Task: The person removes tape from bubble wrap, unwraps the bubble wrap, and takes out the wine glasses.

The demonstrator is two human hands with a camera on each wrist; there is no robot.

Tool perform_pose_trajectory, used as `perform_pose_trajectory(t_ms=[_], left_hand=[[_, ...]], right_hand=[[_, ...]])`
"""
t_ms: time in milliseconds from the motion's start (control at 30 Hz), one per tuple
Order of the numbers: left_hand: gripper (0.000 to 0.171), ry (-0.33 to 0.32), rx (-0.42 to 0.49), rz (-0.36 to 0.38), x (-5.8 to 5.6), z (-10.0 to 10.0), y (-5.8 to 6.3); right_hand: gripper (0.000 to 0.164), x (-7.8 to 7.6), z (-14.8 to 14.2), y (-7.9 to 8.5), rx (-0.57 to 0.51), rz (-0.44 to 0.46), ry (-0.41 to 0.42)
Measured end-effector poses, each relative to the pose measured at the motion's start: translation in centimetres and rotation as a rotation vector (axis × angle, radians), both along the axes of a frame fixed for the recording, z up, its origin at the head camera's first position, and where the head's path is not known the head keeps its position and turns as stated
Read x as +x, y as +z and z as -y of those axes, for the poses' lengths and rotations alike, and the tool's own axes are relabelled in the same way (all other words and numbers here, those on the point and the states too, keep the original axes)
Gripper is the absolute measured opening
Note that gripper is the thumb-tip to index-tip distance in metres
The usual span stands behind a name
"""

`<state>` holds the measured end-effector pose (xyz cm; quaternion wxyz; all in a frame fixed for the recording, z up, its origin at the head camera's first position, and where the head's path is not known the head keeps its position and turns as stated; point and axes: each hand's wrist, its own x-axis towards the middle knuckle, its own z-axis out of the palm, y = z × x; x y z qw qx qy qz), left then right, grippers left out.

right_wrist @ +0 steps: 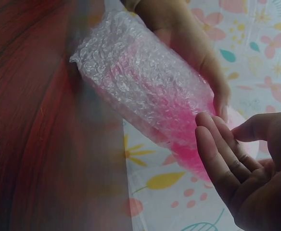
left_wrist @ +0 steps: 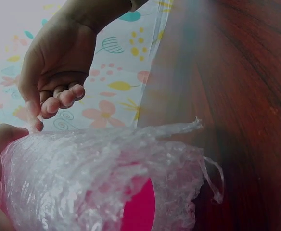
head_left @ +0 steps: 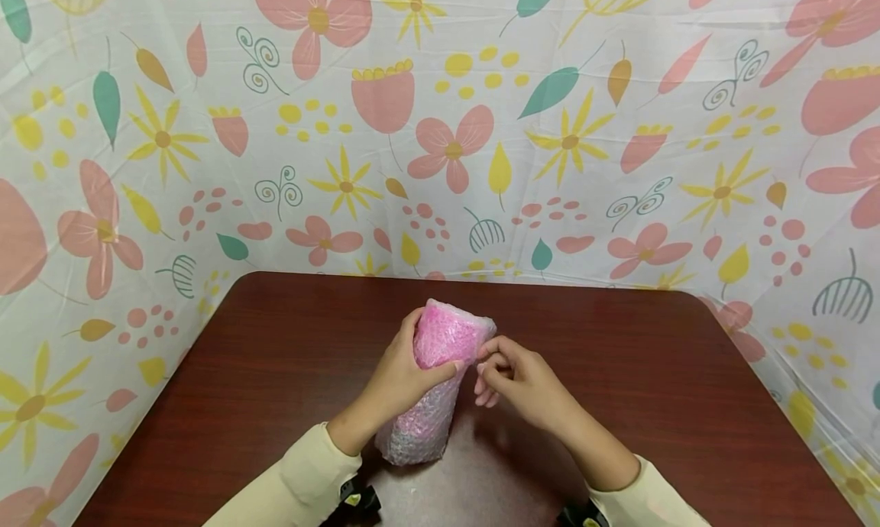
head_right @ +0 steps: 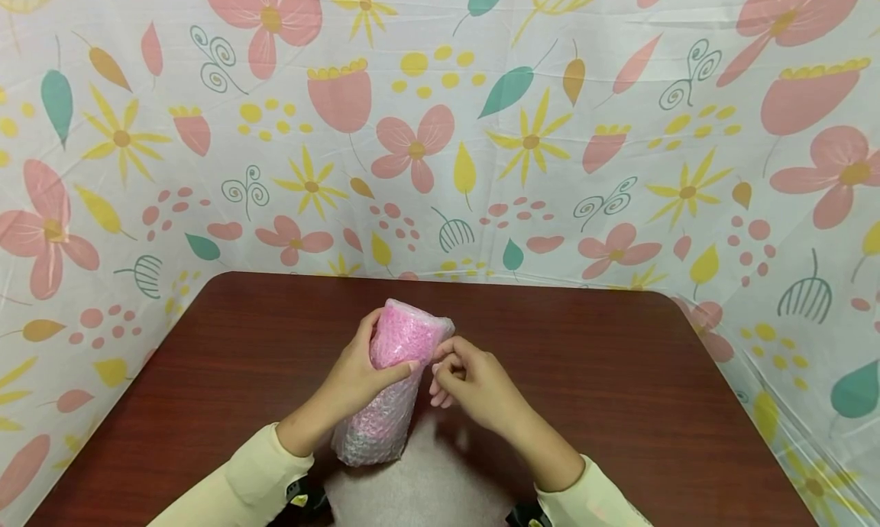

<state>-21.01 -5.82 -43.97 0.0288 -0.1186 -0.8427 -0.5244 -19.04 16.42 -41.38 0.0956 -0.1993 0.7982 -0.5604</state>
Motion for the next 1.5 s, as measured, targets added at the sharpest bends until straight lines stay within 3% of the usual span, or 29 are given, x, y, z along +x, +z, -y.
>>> perform_pose_trajectory(t_ms=[233,567,967,1500], left_hand=[[0.101,0.035,-0.004,-0.029,-0.07,-0.05,-0.04],[0.104,0.057,-0.039,-0.031,0.17,-0.05,-0.09],[0.105,0.044,-0.038,-0.036,0.22,-0.1,0.04],[0.104,0.014,-0.041,-0.039,0.25,-0.1,-0.04]], right_hand=[[0.021,0.0,0.11,0.08,0.007,-0.001,0.0],[0.021,0.07,0.02,0.2,-0.028,0.124,0.039],[0.015,-0.08,-0.15,0.07,-0.04,0.043,0.06],[0.021,-0.13,0.21,-0.19,-0.059,0.063,0.036]])
